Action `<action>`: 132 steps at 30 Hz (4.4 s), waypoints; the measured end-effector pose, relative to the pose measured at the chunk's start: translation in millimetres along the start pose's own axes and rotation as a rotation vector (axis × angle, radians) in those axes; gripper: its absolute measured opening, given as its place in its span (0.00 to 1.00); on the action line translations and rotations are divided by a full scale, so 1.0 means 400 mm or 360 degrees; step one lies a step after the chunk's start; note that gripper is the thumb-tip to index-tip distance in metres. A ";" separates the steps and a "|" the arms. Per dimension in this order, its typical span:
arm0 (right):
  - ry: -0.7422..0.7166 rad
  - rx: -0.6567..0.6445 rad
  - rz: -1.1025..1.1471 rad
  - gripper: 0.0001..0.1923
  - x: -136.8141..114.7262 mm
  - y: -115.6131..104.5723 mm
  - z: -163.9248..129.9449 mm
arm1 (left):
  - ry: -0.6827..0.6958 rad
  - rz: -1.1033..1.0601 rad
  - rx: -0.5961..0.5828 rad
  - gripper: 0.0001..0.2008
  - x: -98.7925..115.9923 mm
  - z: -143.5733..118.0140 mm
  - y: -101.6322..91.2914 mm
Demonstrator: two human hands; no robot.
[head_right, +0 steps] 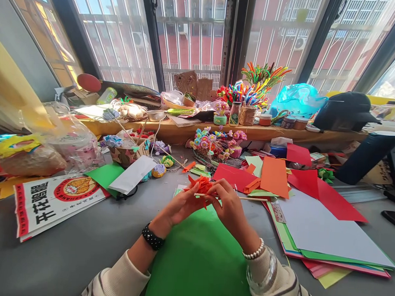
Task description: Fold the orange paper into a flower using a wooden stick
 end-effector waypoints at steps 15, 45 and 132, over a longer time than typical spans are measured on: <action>-0.0143 0.0259 -0.0164 0.03 -0.050 -0.018 -0.015 | -0.0021 -0.0188 -0.0005 0.14 -0.009 -0.009 0.007; 0.0062 0.0013 0.0053 0.04 -0.017 -0.009 -0.009 | 0.0219 -0.0209 0.0071 0.15 0.028 -0.009 -0.013; 0.0109 0.0172 0.0046 0.08 0.004 -0.040 -0.010 | 0.1453 0.1908 0.0121 0.16 0.167 -0.134 0.091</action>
Point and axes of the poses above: each hand's wrist, its own z-axis towards the middle knuckle, its own y-axis out of the palm, x = y × z, the point moved 10 cm from there along z, towards the middle knuckle, and after that the axes turned 12 degrees about -z, right-handed, at the moved point
